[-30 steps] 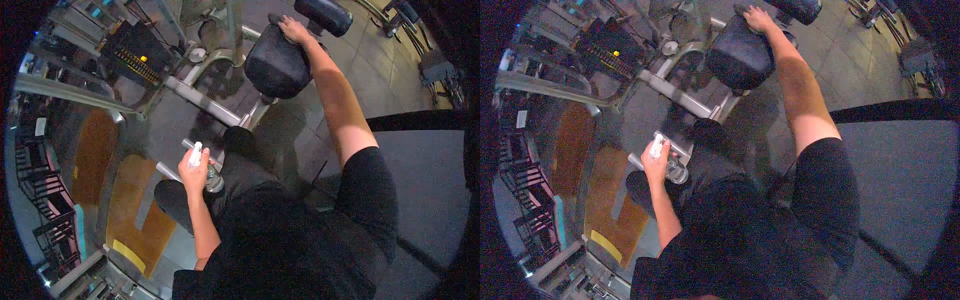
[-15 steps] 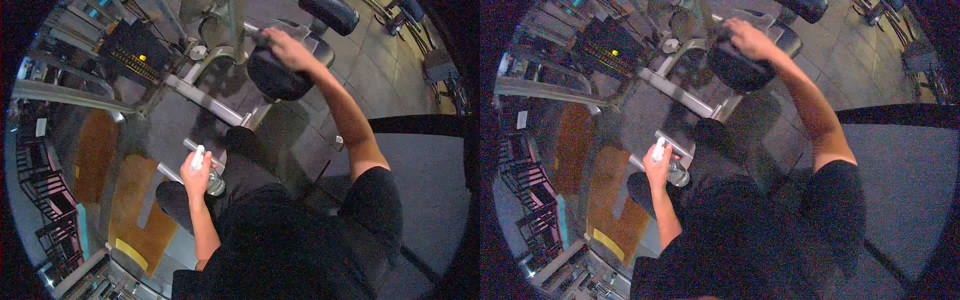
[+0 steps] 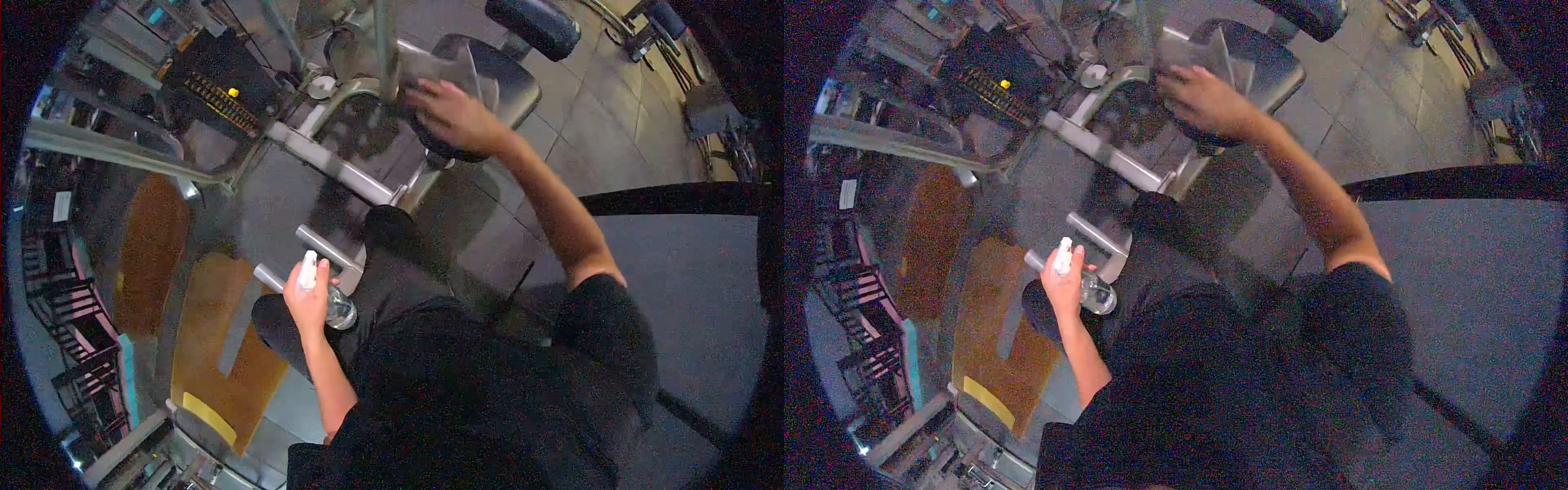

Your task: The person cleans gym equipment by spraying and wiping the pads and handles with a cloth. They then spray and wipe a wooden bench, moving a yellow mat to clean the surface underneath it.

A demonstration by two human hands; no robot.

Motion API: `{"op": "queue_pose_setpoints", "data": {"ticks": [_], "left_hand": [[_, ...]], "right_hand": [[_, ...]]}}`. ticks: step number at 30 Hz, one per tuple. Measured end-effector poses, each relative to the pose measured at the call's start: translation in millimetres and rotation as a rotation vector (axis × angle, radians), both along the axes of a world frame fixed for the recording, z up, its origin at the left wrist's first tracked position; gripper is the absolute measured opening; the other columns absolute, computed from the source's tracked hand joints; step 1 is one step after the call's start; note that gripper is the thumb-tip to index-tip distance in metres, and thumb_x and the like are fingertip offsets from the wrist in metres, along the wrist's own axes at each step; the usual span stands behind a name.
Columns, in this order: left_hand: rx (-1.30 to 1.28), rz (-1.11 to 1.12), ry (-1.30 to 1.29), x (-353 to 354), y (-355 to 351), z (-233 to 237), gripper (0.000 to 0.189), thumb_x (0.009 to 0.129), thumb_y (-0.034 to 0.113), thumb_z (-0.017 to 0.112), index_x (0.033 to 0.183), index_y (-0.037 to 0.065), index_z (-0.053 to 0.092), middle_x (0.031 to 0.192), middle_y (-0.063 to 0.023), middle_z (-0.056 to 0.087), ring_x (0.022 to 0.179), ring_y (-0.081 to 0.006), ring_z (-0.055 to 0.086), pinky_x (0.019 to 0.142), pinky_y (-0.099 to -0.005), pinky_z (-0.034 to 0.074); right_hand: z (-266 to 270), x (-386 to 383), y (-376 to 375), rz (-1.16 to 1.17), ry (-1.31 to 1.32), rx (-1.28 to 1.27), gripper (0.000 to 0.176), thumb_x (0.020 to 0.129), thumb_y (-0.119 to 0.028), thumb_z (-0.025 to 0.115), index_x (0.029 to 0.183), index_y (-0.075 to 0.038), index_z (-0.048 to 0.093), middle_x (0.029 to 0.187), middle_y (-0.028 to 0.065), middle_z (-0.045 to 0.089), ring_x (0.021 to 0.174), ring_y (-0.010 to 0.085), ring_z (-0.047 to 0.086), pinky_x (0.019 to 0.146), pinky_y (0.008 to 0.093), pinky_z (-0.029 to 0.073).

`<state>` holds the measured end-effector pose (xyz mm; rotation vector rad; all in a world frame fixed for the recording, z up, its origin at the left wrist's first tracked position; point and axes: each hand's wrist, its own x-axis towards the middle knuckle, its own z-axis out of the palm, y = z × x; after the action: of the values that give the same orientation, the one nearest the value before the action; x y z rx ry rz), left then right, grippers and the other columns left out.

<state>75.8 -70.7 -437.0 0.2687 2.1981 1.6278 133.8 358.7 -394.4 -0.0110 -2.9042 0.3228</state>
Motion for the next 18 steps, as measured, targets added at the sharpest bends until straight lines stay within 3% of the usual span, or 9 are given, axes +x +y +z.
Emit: {"op": "queue_pose_setpoints", "data": {"ticks": [2, 4, 7, 8, 10, 13, 14, 16, 18], "left_hand": [[0.051, 0.004, -0.024, 0, 2, -2, 0.014, 0.095, 0.008, 0.073, 0.100, -0.003, 0.067, 0.084, -0.0035, 0.065, 0.065, -0.0131, 0.064, 0.058, -0.0315, 0.061], [0.013, -0.002, -0.018, -3, 3, 0, 0.013, 0.094, 0.007, 0.073, 0.100, -0.003, 0.067, 0.084, -0.0037, 0.065, 0.065, -0.0125, 0.063, 0.058, -0.0313, 0.061], [0.015, -0.043, 0.006, -3, 2, 7, 0.014, 0.095, 0.008, 0.073, 0.099, -0.003, 0.067, 0.084, -0.0039, 0.065, 0.065, -0.0123, 0.063, 0.059, -0.0314, 0.062], [0.012, -0.049, 0.012, -2, 0, 10, 0.014, 0.095, 0.008, 0.073, 0.099, -0.003, 0.067, 0.084, -0.0039, 0.065, 0.065, -0.0123, 0.063, 0.059, -0.0314, 0.062], [0.004, -0.030, 0.021, -2, -5, 15, 0.016, 0.096, 0.011, 0.072, 0.099, -0.003, 0.066, 0.085, -0.0044, 0.065, 0.066, -0.0122, 0.064, 0.060, -0.0318, 0.062], [0.030, -0.002, 0.022, 0, -14, 15, 0.017, 0.096, 0.012, 0.073, 0.098, -0.004, 0.066, 0.085, -0.0057, 0.066, 0.067, -0.0132, 0.065, 0.061, -0.0321, 0.062], [0.037, -0.006, 0.023, 2, -16, 11, 0.017, 0.096, 0.012, 0.073, 0.098, -0.004, 0.066, 0.085, -0.0057, 0.066, 0.067, -0.0132, 0.065, 0.061, -0.0321, 0.062], [0.064, 0.034, 0.025, 4, -25, 3, 0.019, 0.095, 0.012, 0.073, 0.098, -0.005, 0.066, 0.085, -0.0073, 0.066, 0.068, -0.0146, 0.065, 0.061, -0.0323, 0.062], [0.038, 0.046, -0.001, 7, -29, 2, 0.020, 0.095, 0.012, 0.073, 0.099, -0.006, 0.066, 0.086, -0.0079, 0.066, 0.068, -0.0151, 0.065, 0.061, -0.0325, 0.062]], "right_hand": [[-9, 30, -17, 0.065, 0.028, 0.083, 0.068, 0.092, -0.029, 0.069, 0.153, -0.011, 0.044, 0.158, 0.0131, 0.045, 0.151, 0.0360, 0.033, 0.124, 0.0551, 0.025], [1, 53, -29, -0.043, 0.007, 0.107, 0.058, 0.095, -0.019, 0.066, 0.149, -0.013, 0.049, 0.158, 0.0067, 0.046, 0.154, 0.0314, 0.030, 0.127, 0.0544, 0.018], [-16, 43, 16, -0.273, 0.081, -0.228, 0.054, 0.093, -0.010, 0.063, 0.145, -0.010, 0.053, 0.158, 0.0066, 0.046, 0.146, 0.0354, 0.042, 0.123, 0.0491, 0.031], [-38, 38, 64, -0.193, 0.274, -0.208, 0.047, 0.095, -0.013, 0.060, 0.142, -0.011, 0.057, 0.154, 0.0126, 0.051, 0.139, 0.0362, 0.051, 0.118, 0.0443, 0.040], [-43, 35, 145, -0.379, 0.292, -0.211, 0.041, 0.101, -0.025, 0.055, 0.140, -0.012, 0.060, 0.142, 0.0224, 0.059, 0.133, 0.0376, 0.055, 0.110, 0.0433, 0.046], [-69, 18, 230, -0.715, 0.163, 0.025, 0.042, 0.102, -0.039, 0.052, 0.132, -0.012, 0.066, 0.138, 0.0223, 0.061, 0.126, 0.0399, 0.059, 0.103, 0.0481, 0.049], [-69, 10, 234, -0.776, 0.082, 0.014, 0.043, 0.102, -0.040, 0.052, 0.131, -0.012, 0.067, 0.138, 0.0218, 0.061, 0.125, 0.0401, 0.058, 0.103, 0.0479, 0.050], [-62, 7, 205, -0.565, 0.045, 0.196, 0.050, 0.101, -0.046, 0.050, 0.136, -0.013, 0.064, 0.137, 0.0155, 0.063, 0.121, 0.0382, 0.063, 0.105, 0.0484, 0.049], [-57, 16, 138, -0.531, 0.200, -0.044, 0.048, 0.101, -0.044, 0.051, 0.137, -0.015, 0.065, 0.142, 0.0173, 0.061, 0.125, 0.0391, 0.061, 0.107, 0.0489, 0.049]]}}
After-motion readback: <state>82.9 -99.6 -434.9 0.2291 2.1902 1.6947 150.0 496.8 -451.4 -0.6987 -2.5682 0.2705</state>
